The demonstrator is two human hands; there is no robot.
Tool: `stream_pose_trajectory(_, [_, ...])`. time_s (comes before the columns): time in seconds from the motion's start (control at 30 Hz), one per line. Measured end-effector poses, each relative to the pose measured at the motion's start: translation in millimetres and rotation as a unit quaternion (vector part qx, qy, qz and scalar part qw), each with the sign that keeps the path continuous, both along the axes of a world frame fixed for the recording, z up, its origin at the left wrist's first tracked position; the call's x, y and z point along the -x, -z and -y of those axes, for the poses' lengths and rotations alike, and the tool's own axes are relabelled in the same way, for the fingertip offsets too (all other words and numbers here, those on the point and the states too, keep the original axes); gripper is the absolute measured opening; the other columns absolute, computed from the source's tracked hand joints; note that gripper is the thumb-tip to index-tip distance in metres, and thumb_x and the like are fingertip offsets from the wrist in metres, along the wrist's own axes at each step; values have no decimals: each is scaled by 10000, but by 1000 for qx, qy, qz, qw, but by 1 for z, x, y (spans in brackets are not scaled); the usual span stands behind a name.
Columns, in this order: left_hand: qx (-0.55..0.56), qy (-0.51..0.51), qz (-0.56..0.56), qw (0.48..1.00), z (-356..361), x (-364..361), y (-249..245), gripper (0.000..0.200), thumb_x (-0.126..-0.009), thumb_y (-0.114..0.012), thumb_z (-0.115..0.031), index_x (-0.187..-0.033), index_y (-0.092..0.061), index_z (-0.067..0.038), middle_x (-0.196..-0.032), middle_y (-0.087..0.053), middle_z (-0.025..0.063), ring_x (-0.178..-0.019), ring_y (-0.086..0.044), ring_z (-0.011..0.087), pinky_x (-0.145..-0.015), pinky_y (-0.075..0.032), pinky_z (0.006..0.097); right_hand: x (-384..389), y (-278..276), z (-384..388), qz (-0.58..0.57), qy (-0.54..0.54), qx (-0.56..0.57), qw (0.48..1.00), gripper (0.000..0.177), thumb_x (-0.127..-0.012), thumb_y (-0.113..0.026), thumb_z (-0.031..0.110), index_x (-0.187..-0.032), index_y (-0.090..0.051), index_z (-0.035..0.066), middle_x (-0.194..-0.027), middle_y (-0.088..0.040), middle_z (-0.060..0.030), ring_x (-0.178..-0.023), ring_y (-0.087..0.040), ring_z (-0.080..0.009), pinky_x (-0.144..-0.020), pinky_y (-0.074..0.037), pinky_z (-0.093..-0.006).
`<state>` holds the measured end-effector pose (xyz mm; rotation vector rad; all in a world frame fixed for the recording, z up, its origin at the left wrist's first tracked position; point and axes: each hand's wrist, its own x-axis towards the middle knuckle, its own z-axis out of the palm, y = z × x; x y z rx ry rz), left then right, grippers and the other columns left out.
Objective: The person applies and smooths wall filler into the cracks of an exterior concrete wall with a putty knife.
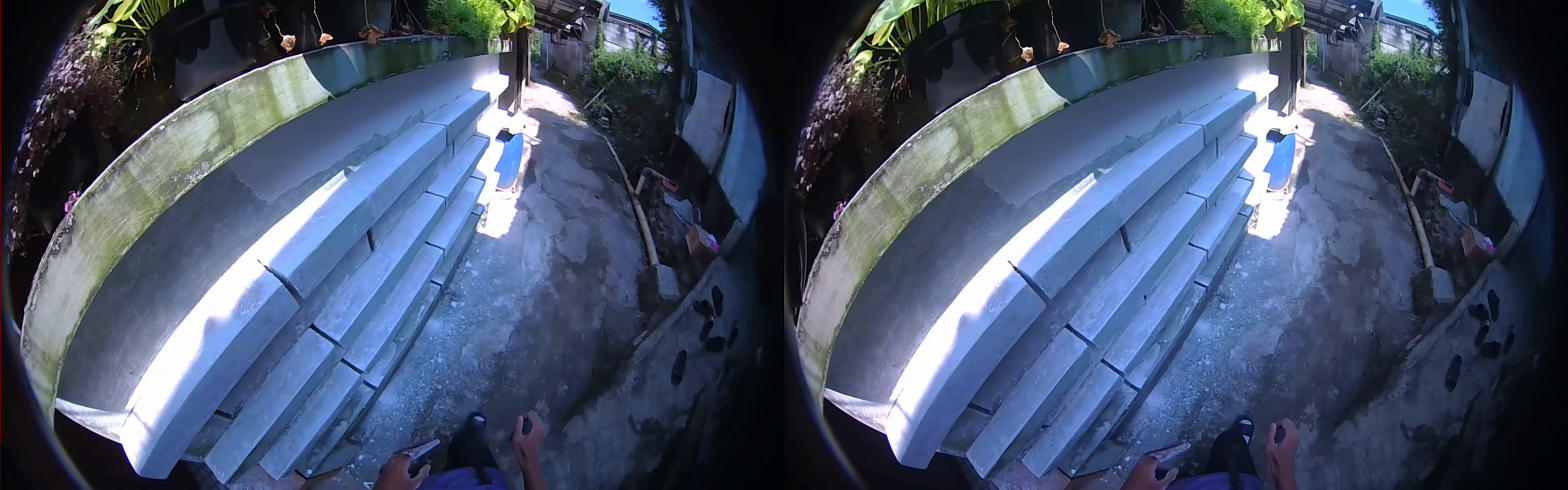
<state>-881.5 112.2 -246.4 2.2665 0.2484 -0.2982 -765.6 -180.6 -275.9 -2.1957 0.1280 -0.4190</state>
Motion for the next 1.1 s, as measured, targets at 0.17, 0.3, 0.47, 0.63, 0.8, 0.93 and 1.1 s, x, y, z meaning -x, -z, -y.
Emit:
stream_pose_trajectory(0.17, [78, 66, -24, 995, 51, -33, 77, 412, -902, -630, -227, -1284, -658, -74, -1235, -665, 220, -1173, -608, 393, -1043, -454, 442, -68, 9, 39, -36, -17, 28, 999, 217, -894, -652, 173, -799, -581, -8, -720, -555, -193, -695, -565, -402, -648, -443, -448])
stream_pose_trajectory(0.3, [-49, 131, -65, 988, 70, -134, 31, 453, -892, -683, -246, -1292, -629, -40, -1168, -674, 238, -1094, -628, 419, -954, -493, 456, -131, 9, 90, -100, -102, -1, 990, 242, -904, -691, 222, -850, -664, -13, -760, -619, -182, -732, -626, -369, -693, -489, -421])
stream_pose_trajectory(0.47, [-26, 63, 116, 991, 127, -226, 17, 446, -936, -635, -266, -1339, -608, -77, -1153, -681, 236, -1081, -630, 428, -981, -485, 464, -186, 6, 163, -178, -132, -51, 974, 293, -921, -709, 242, -979, -712, -45, -770, -686, -174, -672, -665, -221, -644, -507, -357])
stream_pose_trajectory(0.63, [-26, 101, 16, 994, 171, -264, 7, 444, -954, -621, -307, -1319, -615, -56, -1103, -691, 239, -1033, -644, 437, -955, -495, 467, -236, 21, 210, -235, -120, -196, 944, 195, -924, -705, 114, -991, -718, -69, -869, -735, -130, -764, -710, -173, -727, -583, -295])
stream_pose_trajectory(0.8, [78, 122, -55, 988, 185, -271, 57, 381, -939, -594, -210, -1288, -655, -70, -1251, -661, 223, -1166, -617, 401, -1016, -475, 447, -281, 15, 197, -214, -93, -433, 871, 185, -933, -699, 98, -1037, -698, -54, -914, -726, -121, -775, -722, -192, -722, -623, -303])
stream_pose_trajectory(0.93, [54, 122, -64, 989, 173, -299, 68, 361, -949, -628, -227, -1242, -669, -20, -1197, -674, 251, -1149, -624, 404, -1011, -476, 436, -319, 39, 190, -242, 44, -695, 676, 185, -947, -685, 137, -1017, -671, -34, -927, -719, -154, -746, -720, -223, -683, -627, -301])
stream_pose_trajectory(1.1, [-31, 141, -45, 989, 160, -375, 61, 412, -973, -597, -389, -1158, -660, -27, -1056, -695, 233, -1022, -662, 413, -916, -512, 468, -358, 75, 174, -289, -29, -754, 589, 280, -972, -639, 218, -1131, -601, -9, -1006, -696, -205, -765, -703, -241, -638, -593, -294])
